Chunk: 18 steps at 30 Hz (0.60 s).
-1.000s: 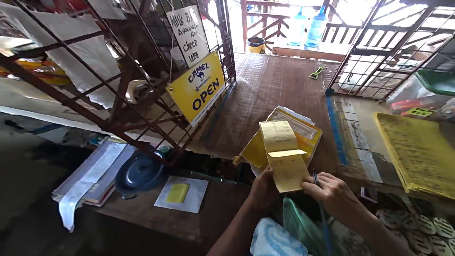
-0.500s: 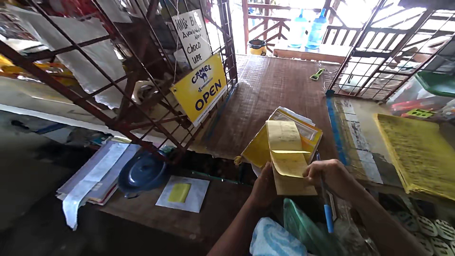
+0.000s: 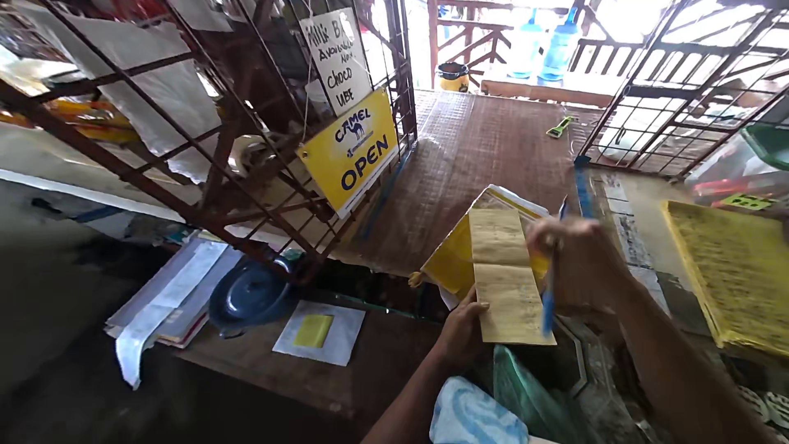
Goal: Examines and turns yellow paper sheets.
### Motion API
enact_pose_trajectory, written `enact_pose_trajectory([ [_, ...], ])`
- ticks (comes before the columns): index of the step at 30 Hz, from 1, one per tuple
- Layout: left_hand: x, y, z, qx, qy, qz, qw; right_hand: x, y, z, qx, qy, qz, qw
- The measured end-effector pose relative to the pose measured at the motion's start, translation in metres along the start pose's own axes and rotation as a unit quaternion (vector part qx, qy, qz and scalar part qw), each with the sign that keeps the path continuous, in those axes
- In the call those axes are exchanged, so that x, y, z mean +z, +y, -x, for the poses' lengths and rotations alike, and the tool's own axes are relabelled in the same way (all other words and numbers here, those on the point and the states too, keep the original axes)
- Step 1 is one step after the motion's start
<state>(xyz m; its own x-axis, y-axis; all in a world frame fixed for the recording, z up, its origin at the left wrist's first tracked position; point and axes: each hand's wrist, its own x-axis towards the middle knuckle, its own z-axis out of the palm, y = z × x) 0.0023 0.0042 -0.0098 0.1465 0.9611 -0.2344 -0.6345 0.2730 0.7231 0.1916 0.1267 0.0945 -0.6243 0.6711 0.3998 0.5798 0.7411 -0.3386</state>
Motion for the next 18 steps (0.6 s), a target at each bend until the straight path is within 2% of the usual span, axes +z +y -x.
enact_pose_trajectory([
  [2, 0.001, 0.000, 0.000, -0.002, -0.001, 0.005, 1.000, 0.005, -0.019, 0.041, -0.068, -0.129, -0.037, 0.989],
  [3, 0.001, 0.000, 0.000, -0.002, -0.001, 0.010, 1.000, 0.013, -0.027, 0.059, -0.096, -0.143, -0.026, 0.985],
  [6, 0.001, -0.001, -0.001, 0.005, -0.007, 0.022, 1.000, 0.046, -0.033, 0.092, -0.148, -0.048, 0.073, 0.985],
  [8, 0.000, -0.003, -0.003, 0.007, -0.019, 0.029, 0.999, 0.053, -0.033, 0.098, -0.137, -0.003, 0.084, 0.987],
  [11, 0.000, -0.003, -0.003, 0.009, -0.024, 0.040, 0.999, 0.052, -0.029, 0.098, -0.108, 0.019, 0.044, 0.993],
  [18, -0.005, -0.004, -0.005, 0.003, -0.033, 0.052, 0.998, 0.047, -0.025, 0.089, -0.002, -0.026, -0.043, 0.999],
])
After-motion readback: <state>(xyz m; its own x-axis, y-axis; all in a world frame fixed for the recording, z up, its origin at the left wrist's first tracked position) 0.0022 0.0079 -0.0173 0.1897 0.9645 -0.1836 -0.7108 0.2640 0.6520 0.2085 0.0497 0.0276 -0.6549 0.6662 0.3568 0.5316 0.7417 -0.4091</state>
